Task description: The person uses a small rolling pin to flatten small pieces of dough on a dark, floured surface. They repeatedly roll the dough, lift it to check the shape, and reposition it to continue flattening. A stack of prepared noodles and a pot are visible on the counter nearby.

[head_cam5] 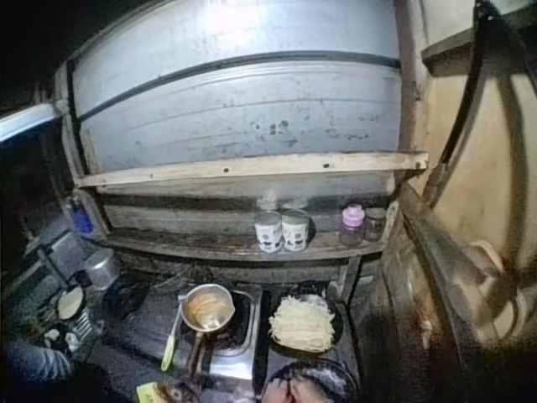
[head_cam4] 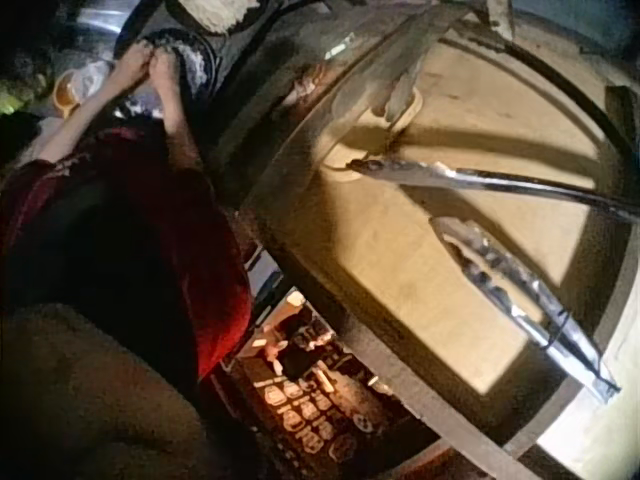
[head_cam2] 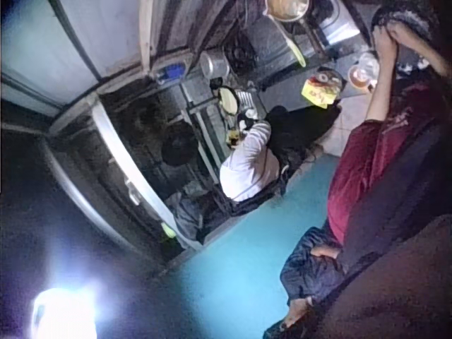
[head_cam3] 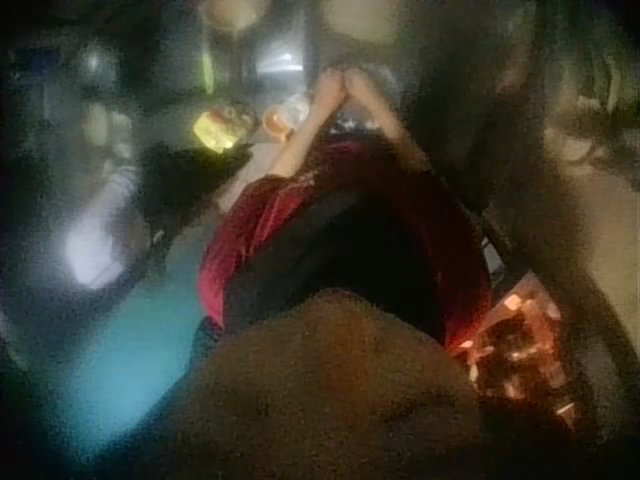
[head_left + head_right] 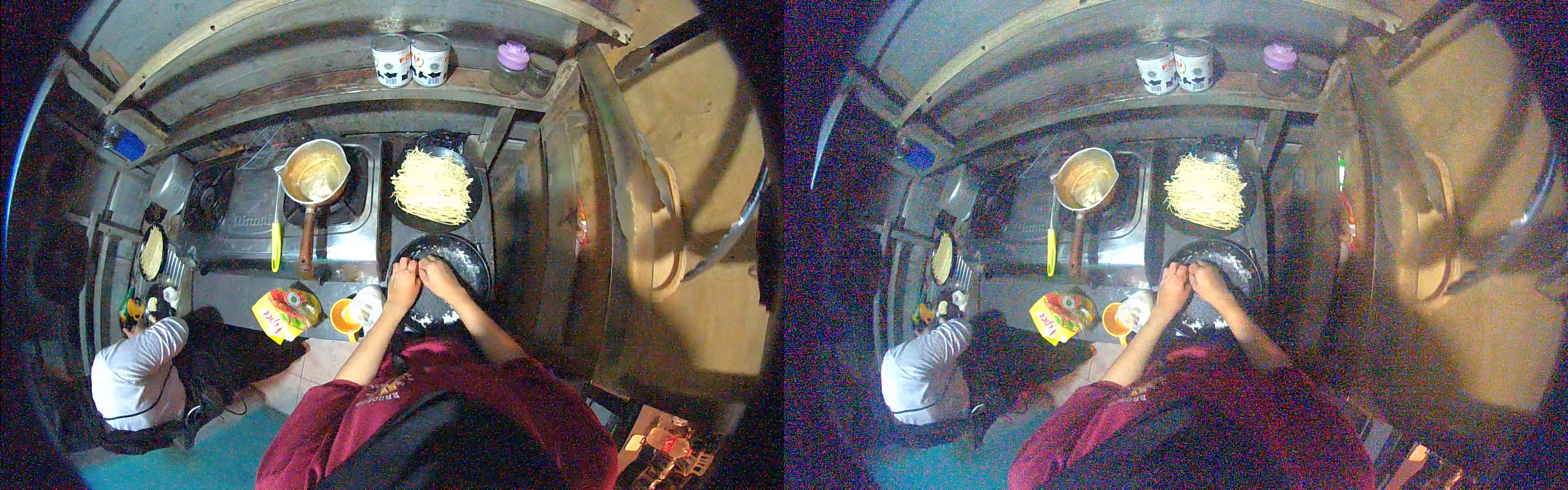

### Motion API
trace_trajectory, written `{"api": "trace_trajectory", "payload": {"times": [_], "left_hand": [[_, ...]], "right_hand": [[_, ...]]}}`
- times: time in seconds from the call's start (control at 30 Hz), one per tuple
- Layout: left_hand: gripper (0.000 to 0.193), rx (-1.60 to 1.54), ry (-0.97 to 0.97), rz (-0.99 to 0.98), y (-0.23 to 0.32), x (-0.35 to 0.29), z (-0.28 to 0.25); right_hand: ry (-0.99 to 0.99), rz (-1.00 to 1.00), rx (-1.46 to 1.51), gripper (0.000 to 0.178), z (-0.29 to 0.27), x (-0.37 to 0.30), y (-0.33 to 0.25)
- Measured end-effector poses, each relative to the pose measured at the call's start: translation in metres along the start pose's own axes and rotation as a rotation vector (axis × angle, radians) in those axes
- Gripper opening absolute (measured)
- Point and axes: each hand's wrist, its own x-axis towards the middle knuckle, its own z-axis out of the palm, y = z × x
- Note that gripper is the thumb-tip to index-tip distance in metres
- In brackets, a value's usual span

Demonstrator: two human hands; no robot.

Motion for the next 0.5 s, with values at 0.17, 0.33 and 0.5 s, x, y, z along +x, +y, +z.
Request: {"api": "trace_trajectory", "payload": {"times": [0.17,0.33,0.5], "left_hand": [[0.011,0.036,0.059,0.041,-0.006,-0.005,0.007],[0.009,-0.025,0.122,0.048,-0.006,-0.006,0.004],[0.025,-0.106,0.153,0.061,0.006,-0.014,0.000]], "right_hand": [[-0.115,-0.012,-0.157,0.016,-0.007,-0.009,0.000],[-0.456,0.027,-0.035,0.013,-0.023,-0.042,0.013],[-0.017,0.038,0.239,0.004,-0.021,-0.068,0.025]]}}
